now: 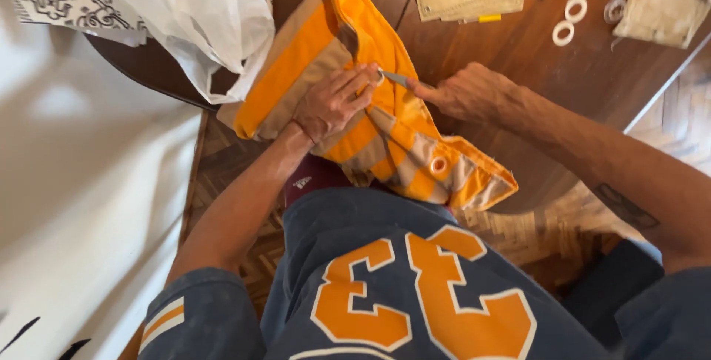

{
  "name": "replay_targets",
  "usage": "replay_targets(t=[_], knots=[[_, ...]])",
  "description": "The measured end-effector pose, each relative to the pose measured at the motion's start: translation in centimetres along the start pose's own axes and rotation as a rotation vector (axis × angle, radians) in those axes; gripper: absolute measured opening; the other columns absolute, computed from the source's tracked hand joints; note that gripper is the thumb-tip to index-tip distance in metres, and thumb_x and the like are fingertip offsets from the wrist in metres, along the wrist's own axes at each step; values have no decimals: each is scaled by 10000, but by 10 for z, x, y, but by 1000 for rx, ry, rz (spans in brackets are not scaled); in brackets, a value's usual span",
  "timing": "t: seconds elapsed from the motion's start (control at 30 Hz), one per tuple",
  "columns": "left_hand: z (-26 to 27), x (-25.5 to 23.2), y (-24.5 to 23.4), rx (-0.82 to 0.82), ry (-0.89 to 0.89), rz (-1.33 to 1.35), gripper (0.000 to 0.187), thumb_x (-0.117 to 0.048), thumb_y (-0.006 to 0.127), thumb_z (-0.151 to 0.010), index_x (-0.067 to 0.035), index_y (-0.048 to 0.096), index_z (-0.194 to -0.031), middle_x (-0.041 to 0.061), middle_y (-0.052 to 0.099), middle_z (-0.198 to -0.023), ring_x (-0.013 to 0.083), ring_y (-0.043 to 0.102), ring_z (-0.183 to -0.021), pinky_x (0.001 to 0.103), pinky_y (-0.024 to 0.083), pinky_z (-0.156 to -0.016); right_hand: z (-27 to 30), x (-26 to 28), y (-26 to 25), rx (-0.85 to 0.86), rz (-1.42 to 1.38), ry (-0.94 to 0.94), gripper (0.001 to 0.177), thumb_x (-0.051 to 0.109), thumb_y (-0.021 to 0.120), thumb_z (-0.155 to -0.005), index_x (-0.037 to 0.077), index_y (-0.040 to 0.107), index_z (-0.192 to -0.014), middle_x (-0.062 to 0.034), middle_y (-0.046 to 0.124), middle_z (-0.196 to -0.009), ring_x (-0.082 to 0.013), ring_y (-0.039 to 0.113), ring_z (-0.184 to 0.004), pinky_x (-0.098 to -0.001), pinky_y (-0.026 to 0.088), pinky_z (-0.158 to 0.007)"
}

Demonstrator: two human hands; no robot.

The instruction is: Trimming fabric around an eyelet on a striped bag using scissors

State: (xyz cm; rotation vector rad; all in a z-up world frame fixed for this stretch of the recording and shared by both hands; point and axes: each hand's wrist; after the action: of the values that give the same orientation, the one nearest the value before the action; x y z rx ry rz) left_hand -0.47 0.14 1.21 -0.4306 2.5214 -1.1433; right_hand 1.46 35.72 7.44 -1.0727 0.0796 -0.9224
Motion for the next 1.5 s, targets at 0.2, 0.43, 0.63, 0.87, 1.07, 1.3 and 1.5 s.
replay_targets(t=[0.2, 0.43, 0.63, 0.87, 1.07, 1.3, 1.5], knots=[[5, -6, -2, 43, -9, -12, 313, -149, 485, -1233, -117, 787, -1306, 164, 773, -1544, 312, 757, -1410, 417, 577, -1150, -3, 70, 28, 49, -269, 231, 878, 286, 430, -1081, 167, 92, -1883, -183, 859, -1117, -496, 865, -998, -713, 670, -904], [6, 3, -4, 119, 2, -26, 360, -94, 472, -1200, -112, 781, -1384, 177, 750, -1572, 322, 730, -1444, 429, 562, -1167, -14, 120, 68, -85, -469, 465, 844, 404, 423, -1083, 336, 128, -1871, -65, 780, -1058, -457, 848, -976, -709, 659, -889], [2, 11, 1, 19, 116, -84, 478, -108, 357, -1227, -193, 770, -1453, 196, 714, -1638, 334, 719, -1481, 411, 561, -1148, -16, 121, 55, -171, -478, 471, 772, 264, 391, -1094, 207, 219, -1845, -169, 809, -1059, -533, 837, -998, -736, 639, -945], [13, 3, 5, 64, 50, -43, 430, -122, 401, -1211, -175, 791, -1385, 197, 708, -1647, 338, 711, -1488, 423, 558, -1148, -20, 119, 59, -92, -342, 427, 860, 279, 489, -1089, 179, 147, -1872, -138, 818, -1121, -473, 860, -1010, -687, 671, -924], [18, 2, 6, 98, 15, 23, 356, -141, 508, -1175, -163, 797, -1383, 198, 696, -1664, 341, 694, -1509, 434, 558, -1165, -17, 118, 38, 13, -242, 409, 899, 218, 539, -1087, 110, 115, -1872, -162, 849, -1098, -484, 869, -1008, -689, 671, -914], [15, -2, -2, 128, -22, 47, 295, -190, 611, -1161, -156, 791, -1392, 201, 696, -1667, 347, 698, -1506, 456, 548, -1175, -11, 118, 58, -146, -414, 437, 929, 294, 578, -1070, 199, 144, -1886, -96, 807, -1067, -431, 860, -1008, -678, 677, -905], [17, -1, -1, 139, -21, 52, 278, -259, 624, -1207, -158, 775, -1419, 205, 679, -1687, 350, 687, -1518, 466, 535, -1203, -9, 123, 59, -215, -439, 450, 857, 325, 488, -1089, 236, 183, -1885, -113, 777, -1063, -441, 838, -1018, -689, 678, -881]])
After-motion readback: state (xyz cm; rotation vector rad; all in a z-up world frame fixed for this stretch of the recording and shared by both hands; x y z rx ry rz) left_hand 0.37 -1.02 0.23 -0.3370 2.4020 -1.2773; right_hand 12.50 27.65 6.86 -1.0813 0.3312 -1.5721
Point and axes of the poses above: each hand's wrist, its own z-axis away from the middle knuckle, its own y-axis out of the palm, x = y × z
